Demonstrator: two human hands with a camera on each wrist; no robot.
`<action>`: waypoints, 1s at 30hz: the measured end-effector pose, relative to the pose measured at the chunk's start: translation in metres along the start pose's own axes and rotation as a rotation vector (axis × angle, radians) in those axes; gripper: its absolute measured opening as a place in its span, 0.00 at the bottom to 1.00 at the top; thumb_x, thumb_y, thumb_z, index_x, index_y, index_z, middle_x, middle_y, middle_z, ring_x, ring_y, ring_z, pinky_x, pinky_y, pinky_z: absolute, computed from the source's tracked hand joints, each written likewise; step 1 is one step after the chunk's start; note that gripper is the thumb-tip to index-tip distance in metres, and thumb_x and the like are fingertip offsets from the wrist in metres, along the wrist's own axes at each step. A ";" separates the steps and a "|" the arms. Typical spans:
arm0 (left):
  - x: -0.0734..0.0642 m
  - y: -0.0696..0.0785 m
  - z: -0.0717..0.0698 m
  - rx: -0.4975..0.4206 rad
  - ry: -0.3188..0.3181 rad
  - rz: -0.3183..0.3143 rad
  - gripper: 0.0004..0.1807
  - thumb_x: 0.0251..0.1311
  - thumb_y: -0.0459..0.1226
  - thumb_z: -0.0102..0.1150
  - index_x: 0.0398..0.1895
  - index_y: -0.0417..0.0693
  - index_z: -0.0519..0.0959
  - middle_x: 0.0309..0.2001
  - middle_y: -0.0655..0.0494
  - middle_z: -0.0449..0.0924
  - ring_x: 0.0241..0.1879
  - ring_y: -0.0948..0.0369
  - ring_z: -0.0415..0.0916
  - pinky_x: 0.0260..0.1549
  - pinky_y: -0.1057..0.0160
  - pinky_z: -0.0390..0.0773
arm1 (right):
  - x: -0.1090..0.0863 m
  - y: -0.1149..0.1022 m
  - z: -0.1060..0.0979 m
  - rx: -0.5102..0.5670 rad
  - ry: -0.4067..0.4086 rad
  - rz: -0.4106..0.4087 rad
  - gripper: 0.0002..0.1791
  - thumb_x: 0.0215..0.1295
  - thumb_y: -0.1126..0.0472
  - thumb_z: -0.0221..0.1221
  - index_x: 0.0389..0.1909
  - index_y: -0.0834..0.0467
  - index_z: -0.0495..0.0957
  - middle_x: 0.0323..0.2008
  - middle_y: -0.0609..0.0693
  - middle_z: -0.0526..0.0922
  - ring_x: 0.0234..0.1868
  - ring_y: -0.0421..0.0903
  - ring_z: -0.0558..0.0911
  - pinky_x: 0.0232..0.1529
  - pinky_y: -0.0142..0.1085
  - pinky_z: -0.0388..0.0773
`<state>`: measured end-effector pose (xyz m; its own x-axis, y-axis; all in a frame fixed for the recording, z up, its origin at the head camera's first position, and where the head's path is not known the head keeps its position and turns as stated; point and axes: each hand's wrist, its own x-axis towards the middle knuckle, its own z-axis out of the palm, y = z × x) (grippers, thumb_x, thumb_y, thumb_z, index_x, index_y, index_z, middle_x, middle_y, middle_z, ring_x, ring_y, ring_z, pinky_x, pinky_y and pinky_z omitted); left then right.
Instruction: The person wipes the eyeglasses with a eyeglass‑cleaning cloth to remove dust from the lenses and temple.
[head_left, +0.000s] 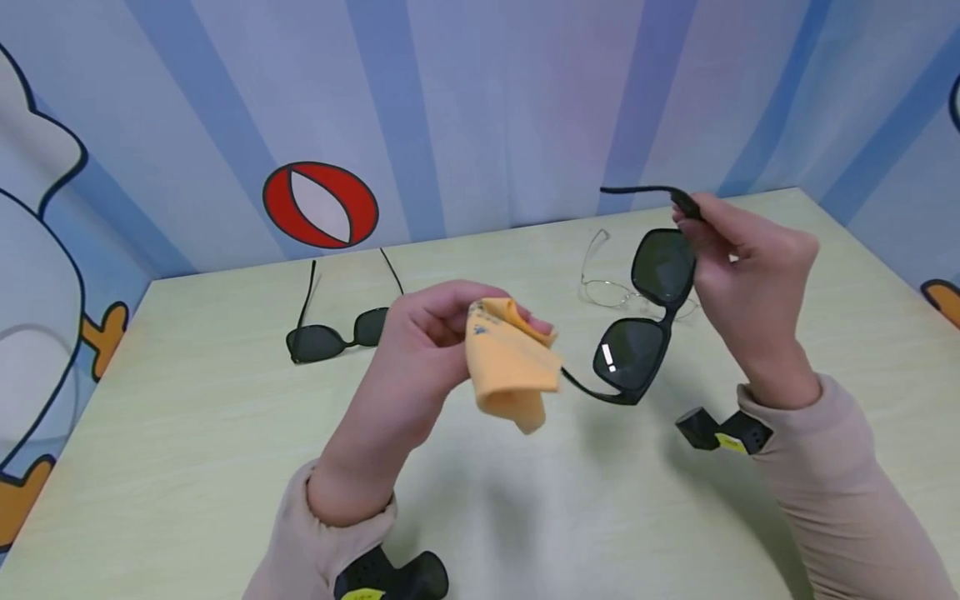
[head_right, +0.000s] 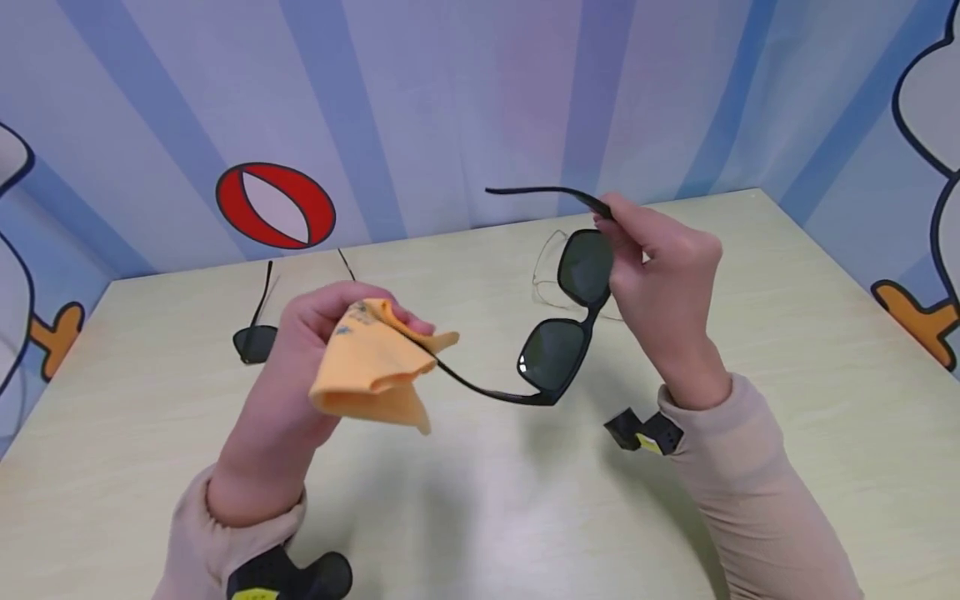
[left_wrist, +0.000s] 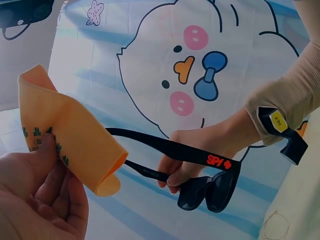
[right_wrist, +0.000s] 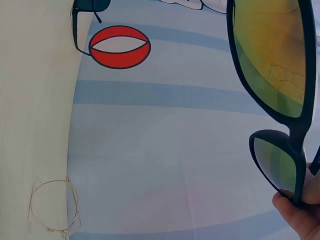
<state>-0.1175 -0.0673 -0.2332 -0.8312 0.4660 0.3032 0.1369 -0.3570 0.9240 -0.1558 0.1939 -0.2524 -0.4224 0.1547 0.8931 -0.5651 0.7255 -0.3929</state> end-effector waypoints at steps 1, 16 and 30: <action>0.000 0.001 -0.001 -0.002 0.002 0.013 0.16 0.55 0.18 0.53 0.36 0.46 0.82 0.34 0.53 0.84 0.44 0.45 0.79 0.47 0.51 0.77 | 0.000 0.000 0.000 0.005 -0.005 0.002 0.06 0.57 0.73 0.60 0.31 0.65 0.85 0.27 0.59 0.85 0.26 0.19 0.73 0.27 0.17 0.65; 0.012 -0.011 -0.011 0.175 0.155 0.140 0.12 0.56 0.22 0.56 0.44 0.34 0.79 0.38 0.51 0.84 0.44 0.51 0.80 0.44 0.55 0.80 | -0.009 -0.018 0.002 0.398 -0.379 0.176 0.17 0.51 0.82 0.60 0.44 0.71 0.80 0.33 0.48 0.85 0.35 0.38 0.84 0.38 0.28 0.80; 0.023 -0.053 0.003 0.497 0.131 0.370 0.08 0.57 0.26 0.59 0.39 0.36 0.82 0.39 0.47 0.83 0.39 0.63 0.81 0.44 0.61 0.80 | -0.035 -0.052 0.023 0.618 -0.649 0.308 0.18 0.51 0.85 0.55 0.39 0.69 0.61 0.29 0.59 0.84 0.26 0.40 0.81 0.18 0.28 0.70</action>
<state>-0.1421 -0.0351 -0.2740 -0.7353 0.2697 0.6217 0.6359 -0.0425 0.7706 -0.1279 0.1360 -0.2681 -0.8220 -0.2581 0.5075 -0.5597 0.2026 -0.8035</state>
